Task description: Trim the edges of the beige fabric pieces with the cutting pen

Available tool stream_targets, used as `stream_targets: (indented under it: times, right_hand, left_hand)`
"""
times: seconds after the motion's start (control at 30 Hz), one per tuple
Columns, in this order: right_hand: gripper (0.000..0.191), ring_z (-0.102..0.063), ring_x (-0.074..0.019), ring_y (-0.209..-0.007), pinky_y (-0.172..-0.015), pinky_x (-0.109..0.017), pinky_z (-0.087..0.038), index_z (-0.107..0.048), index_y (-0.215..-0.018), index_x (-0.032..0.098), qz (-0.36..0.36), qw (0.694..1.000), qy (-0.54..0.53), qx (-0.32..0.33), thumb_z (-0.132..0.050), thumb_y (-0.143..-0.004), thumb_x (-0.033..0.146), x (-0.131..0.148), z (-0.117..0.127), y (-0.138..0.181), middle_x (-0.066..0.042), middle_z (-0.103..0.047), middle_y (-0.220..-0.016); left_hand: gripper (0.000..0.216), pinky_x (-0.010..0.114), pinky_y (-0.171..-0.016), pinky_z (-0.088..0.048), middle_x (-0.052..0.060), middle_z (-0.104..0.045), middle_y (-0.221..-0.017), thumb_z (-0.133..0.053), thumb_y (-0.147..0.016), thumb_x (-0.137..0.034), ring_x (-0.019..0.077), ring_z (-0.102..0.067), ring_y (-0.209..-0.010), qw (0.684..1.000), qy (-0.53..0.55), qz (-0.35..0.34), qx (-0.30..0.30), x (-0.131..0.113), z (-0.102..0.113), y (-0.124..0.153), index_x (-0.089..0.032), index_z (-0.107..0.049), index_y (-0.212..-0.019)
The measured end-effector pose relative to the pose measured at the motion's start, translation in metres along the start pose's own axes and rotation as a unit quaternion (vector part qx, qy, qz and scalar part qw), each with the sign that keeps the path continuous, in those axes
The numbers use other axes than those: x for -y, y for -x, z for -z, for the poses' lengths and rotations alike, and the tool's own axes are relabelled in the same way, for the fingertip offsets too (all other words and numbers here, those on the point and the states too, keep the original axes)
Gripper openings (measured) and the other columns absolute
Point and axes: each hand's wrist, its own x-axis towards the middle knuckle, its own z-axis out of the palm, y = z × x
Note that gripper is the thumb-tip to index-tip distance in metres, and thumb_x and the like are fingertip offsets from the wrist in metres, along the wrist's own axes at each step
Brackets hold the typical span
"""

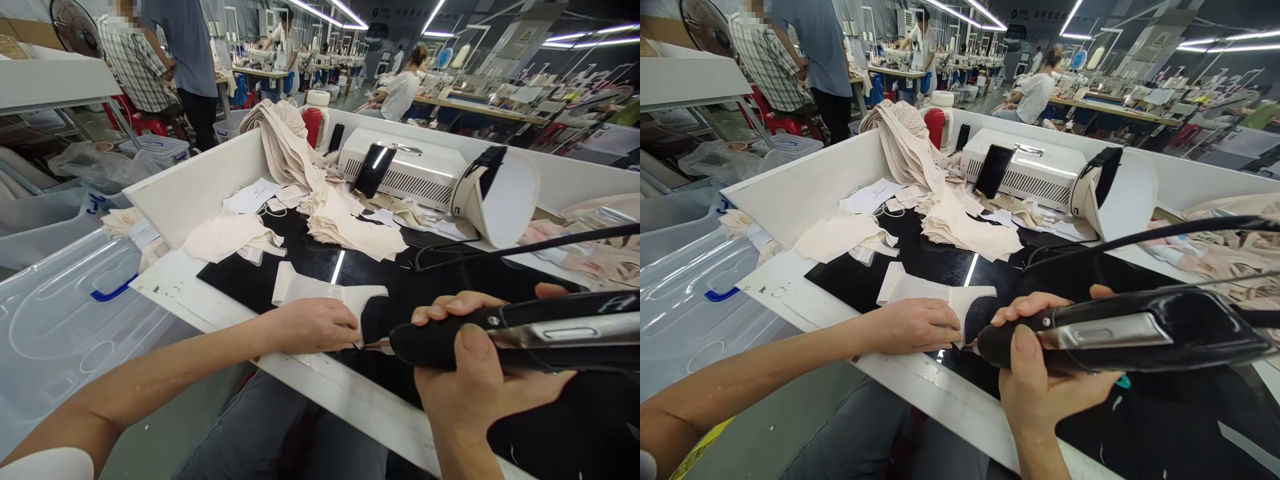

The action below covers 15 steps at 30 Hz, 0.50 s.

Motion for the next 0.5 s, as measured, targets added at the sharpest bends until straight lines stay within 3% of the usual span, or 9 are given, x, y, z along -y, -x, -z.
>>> stream_targets:
  times: [0.17, 0.5]
  right_hand:
    - [0.068, -0.064, -0.0214, -0.058, -0.049, -0.039, -0.063, -0.069, -0.129, 0.039, 0.0, 1.0, 0.008, -0.003, -0.098, -0.069, 0.027, 0.0016, -0.0018, -0.0017, 0.009, -0.073, -0.08]
    - [0.07, -0.062, -0.0209, -0.055, -0.048, -0.038, -0.063, -0.067, -0.128, 0.037, -0.006, 1.0, 0.008, -0.013, -0.1, -0.066, 0.033, 0.001, -0.0032, -0.003, 0.009, -0.072, -0.078]
  left_hand:
    - [0.022, 0.033, -0.11, -0.066, 0.014, -0.088, -0.126, -0.066, -0.123, -0.018, 0.0225, -0.082, -0.113, 1.0, -0.014, -0.007, -0.001, 0.0004, -0.0015, 0.0011, -0.013, -0.087, -0.122]
    - [0.024, 0.034, -0.114, -0.066, 0.014, -0.086, -0.122, -0.063, -0.124, -0.017, 0.0225, -0.083, -0.113, 1.0, -0.025, -0.01, -0.007, -0.0015, -0.0032, 0.0015, -0.013, -0.087, -0.122]
